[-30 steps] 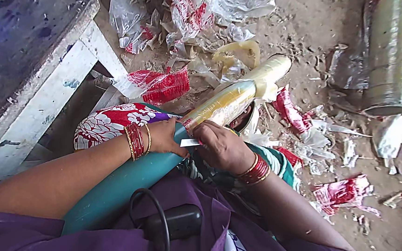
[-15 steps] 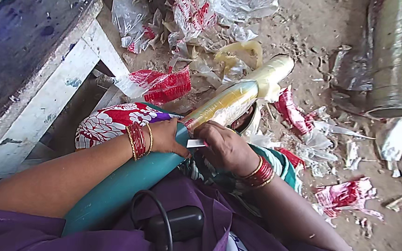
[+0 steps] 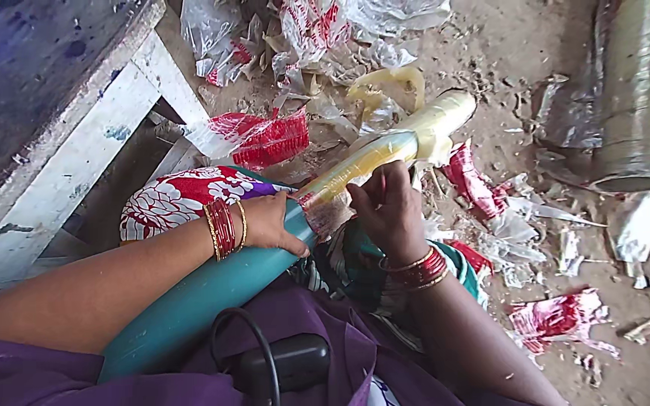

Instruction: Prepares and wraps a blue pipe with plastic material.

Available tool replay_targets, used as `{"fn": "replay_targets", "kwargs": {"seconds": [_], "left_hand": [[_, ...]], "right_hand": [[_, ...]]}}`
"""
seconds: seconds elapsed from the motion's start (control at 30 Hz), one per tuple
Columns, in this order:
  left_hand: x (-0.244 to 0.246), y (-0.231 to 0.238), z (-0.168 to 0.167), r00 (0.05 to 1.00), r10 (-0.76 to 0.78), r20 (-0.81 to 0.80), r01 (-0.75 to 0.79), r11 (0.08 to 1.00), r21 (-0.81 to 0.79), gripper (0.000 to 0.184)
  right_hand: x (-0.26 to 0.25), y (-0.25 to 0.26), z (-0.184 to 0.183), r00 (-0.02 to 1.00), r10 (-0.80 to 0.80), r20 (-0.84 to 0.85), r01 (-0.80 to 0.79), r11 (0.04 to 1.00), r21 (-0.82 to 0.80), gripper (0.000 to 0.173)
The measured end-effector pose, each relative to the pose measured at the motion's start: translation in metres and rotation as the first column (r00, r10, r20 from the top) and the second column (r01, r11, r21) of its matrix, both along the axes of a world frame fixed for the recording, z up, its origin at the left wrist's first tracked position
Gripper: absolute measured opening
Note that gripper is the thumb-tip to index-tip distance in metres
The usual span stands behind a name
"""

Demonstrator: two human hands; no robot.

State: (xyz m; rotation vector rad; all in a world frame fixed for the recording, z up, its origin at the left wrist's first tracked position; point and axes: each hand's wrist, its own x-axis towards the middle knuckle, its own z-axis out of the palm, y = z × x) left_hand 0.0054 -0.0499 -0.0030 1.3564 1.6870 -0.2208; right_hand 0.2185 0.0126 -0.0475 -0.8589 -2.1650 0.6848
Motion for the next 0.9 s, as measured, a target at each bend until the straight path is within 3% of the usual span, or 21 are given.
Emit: {"fn": "replay_targets", "kwargs": {"seconds": [0.13, 0.37, 0.5, 0.67, 0.8, 0.9], "left_hand": [[0.005, -0.004, 0.003, 1.0, 0.031, 0.006, -0.031, 0.999, 0.01, 0.112], [0.0, 0.002, -0.002, 1.0, 0.022, 0.013, -0.022, 1.0, -0.022, 0.117], [0.004, 0.004, 0.004, 1.0, -0.009, -0.021, 0.009, 1.0, -0.028, 0.117], [0.004, 0.002, 0.004, 0.998, -0.034, -0.049, 0.033, 0.999, -0.032, 0.119], [0.008, 0.001, 0.001, 0.993, -0.062, -0.103, 0.058, 0.998, -0.037, 0.126], [0.006, 0.0, -0.001, 0.992, -0.053, -0.112, 0.053, 0.999, -0.005, 0.128]], "right_hand": [[0.005, 0.009, -0.004, 0.999, -0.051, -0.016, 0.05, 0.996, -0.079, 0.029], [0.006, 0.023, -0.016, 0.994, -0.066, 0.091, 0.066, 0.998, 0.002, 0.039], [0.017, 0.04, -0.019, 0.972, -0.221, 0.075, 0.222, 0.975, -0.013, 0.034], [0.034, 0.087, -0.021, 0.893, -0.42, 0.16, 0.438, 0.894, -0.098, 0.051], [0.044, 0.149, -0.022, 0.759, -0.503, 0.413, 0.575, 0.816, -0.064, 0.055], [0.043, 0.166, -0.022, 0.658, -0.407, 0.633, 0.623, 0.767, -0.154, 0.057]]}}
